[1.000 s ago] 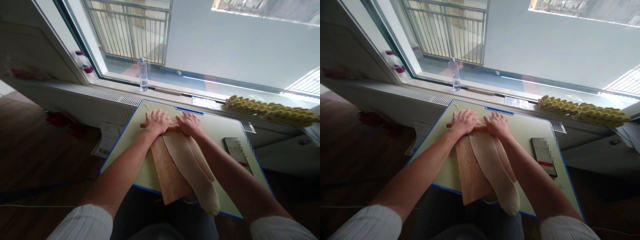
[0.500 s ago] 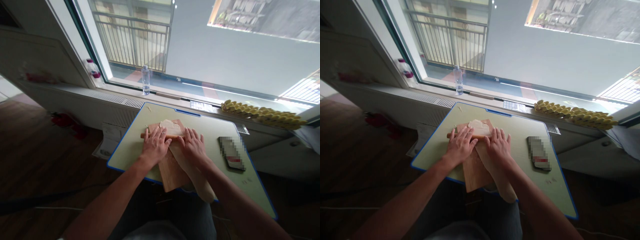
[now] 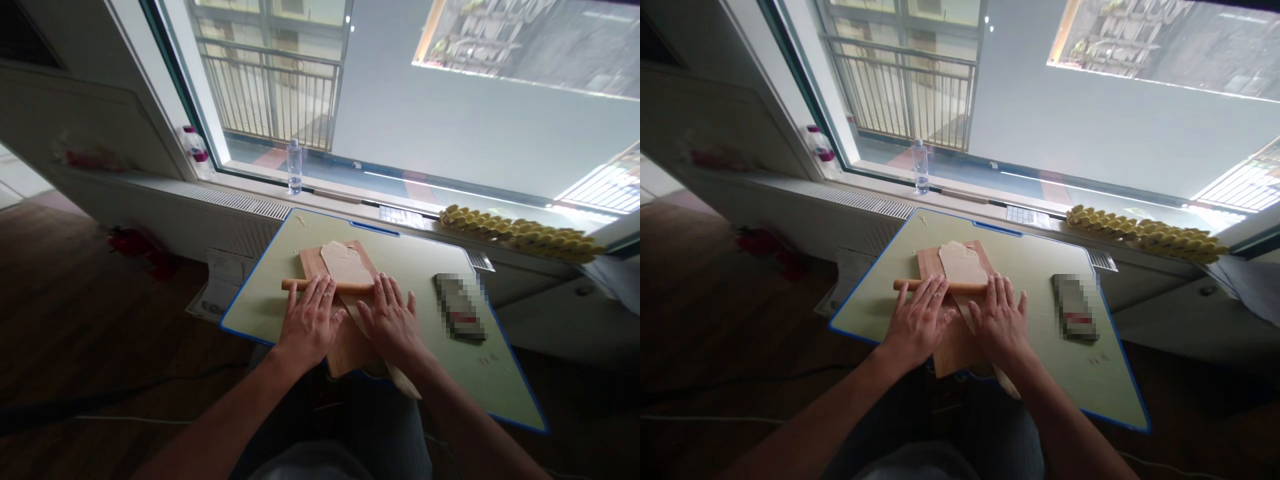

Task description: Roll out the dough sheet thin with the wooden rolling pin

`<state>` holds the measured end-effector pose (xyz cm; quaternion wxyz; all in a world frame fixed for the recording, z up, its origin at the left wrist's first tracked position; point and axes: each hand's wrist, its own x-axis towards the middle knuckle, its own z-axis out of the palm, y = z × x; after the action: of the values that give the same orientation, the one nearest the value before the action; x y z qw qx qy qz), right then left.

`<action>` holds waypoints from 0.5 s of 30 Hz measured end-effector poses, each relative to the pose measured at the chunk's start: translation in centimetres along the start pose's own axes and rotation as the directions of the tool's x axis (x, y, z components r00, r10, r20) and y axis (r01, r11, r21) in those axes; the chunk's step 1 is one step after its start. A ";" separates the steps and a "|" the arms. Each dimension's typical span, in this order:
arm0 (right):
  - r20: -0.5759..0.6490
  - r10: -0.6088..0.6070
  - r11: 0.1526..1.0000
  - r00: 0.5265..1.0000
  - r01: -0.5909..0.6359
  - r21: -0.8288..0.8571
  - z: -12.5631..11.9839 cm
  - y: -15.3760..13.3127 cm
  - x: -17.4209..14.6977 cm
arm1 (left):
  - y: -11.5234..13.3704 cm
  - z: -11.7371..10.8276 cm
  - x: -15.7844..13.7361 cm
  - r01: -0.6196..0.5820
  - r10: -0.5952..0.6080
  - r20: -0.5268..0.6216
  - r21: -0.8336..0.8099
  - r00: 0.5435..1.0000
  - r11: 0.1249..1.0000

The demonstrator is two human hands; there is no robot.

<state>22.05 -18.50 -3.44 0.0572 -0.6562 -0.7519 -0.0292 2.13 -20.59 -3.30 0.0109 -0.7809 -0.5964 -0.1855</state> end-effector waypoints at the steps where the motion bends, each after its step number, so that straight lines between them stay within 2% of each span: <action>1: 0.000 0.008 1.000 1.000 -0.008 0.007 0.1 0.0 0.7 | -0.1 0.2 0.6 0.007 -0.007 -0.003 0.002 1.000 1.000; 8: 0.074 0.044 0.998 0.996 -0.048 0.050 0.1 0.1 6.6 | -1.3 2.0 6.2 0.067 -0.067 -0.010 -0.020 0.998 0.998; 15: 0.038 0.045 0.997 0.998 -0.047 0.063 -0.2 0.0 11.2 | -2.4 2.9 11.0 0.131 -0.130 0.047 -0.026 0.990 0.991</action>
<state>20.58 -7.53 -1.86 0.0649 -0.6716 -0.7380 0.0080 3.13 -8.96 -3.17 -0.0263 -0.7442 -0.6436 -0.1768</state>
